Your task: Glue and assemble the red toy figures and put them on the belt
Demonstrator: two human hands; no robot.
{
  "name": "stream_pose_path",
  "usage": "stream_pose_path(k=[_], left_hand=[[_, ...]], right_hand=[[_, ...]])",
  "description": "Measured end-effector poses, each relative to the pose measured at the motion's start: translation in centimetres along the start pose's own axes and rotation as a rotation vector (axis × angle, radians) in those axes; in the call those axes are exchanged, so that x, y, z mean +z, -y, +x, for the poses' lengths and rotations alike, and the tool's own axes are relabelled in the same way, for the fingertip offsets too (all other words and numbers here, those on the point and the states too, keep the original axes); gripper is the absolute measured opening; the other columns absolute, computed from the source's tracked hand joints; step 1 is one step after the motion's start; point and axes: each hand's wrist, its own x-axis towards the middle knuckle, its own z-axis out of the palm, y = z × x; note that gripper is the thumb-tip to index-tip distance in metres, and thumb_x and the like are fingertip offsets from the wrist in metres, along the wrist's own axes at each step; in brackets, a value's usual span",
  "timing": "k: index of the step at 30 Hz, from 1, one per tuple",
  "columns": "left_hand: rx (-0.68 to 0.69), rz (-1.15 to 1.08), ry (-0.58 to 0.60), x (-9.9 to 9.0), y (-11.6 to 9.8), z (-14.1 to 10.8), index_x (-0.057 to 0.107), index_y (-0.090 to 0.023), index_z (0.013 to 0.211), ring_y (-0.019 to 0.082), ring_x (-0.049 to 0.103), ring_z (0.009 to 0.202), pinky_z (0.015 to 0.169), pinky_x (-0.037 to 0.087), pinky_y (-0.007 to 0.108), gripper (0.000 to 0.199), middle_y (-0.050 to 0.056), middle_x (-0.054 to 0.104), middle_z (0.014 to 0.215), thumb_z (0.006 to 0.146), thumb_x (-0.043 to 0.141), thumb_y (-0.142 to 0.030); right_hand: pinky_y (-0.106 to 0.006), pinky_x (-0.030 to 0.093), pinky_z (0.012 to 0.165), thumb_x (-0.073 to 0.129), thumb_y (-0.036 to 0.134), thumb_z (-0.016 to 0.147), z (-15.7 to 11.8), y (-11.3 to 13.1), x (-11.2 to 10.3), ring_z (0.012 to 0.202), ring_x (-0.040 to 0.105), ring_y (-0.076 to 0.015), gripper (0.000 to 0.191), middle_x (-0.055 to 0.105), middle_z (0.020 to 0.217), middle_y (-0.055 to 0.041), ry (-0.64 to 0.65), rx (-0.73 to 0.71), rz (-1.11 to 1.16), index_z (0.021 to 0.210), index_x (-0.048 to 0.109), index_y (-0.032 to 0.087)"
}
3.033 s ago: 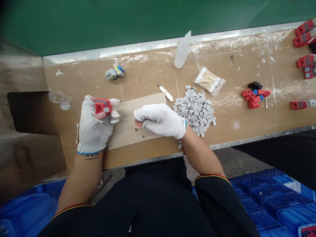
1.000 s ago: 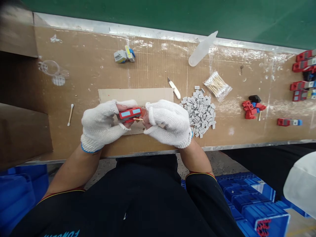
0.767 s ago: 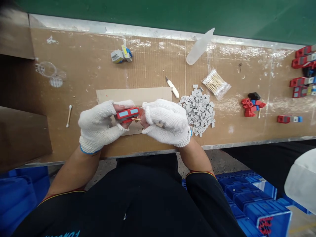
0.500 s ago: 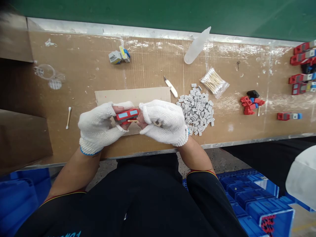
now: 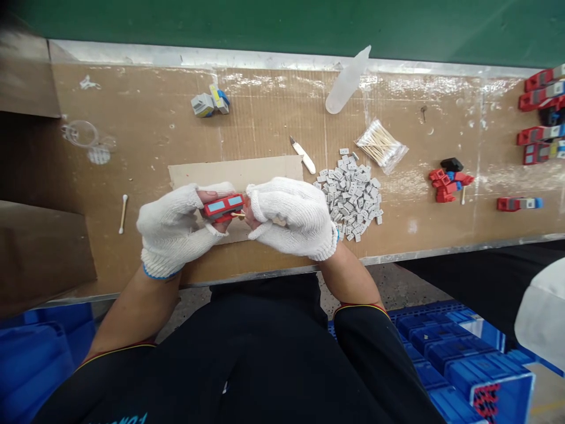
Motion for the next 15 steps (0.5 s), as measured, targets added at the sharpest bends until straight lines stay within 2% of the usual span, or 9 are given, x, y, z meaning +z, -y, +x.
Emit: stream_pose_path(k=[4, 10, 15], left_hand=[[0.054, 0.018, 0.026, -0.1, 0.3, -0.2, 0.088, -0.041, 0.139, 0.036, 0.093, 0.116, 0.108, 0.082, 0.055, 0.045, 0.003, 0.093, 0.130, 0.096, 0.096, -0.029], [0.033, 0.003, 0.002, -0.1, 0.5, -0.5, 0.088, -0.041, 0.139, 0.037, 0.093, 0.116, 0.111, 0.081, 0.058, 0.051, 0.004, 0.093, 0.129, 0.091, 0.102, -0.028], [0.105, -0.022, 0.002, 0.0, 0.5, -0.3, 0.086, -0.041, 0.145, 0.033, 0.094, 0.115, 0.107, 0.081, 0.047, 0.057, 0.003, 0.093, 0.134, 0.094, 0.097, -0.019]], right_hand=[[-0.041, 0.076, 0.092, 0.085, 0.055, 0.108, 0.3, 0.9, -0.2, 0.084, 0.082, -0.0219, 0.044, 0.079, 0.079, -0.0020, -0.055, -0.075, 0.019, 0.077, 0.068, 0.029], [-0.037, 0.076, 0.086, 0.077, 0.053, 0.114, 0.7, 1.3, 0.2, 0.078, 0.079, -0.0181, 0.040, 0.079, 0.081, -0.0005, -0.103, -0.138, -0.007, 0.084, 0.074, 0.027], [-0.036, 0.075, 0.086, 0.086, 0.038, 0.108, 0.4, 0.3, 0.5, 0.078, 0.080, -0.0177, 0.028, 0.083, 0.085, -0.0007, -0.152, -0.272, 0.007, 0.086, 0.074, 0.026]])
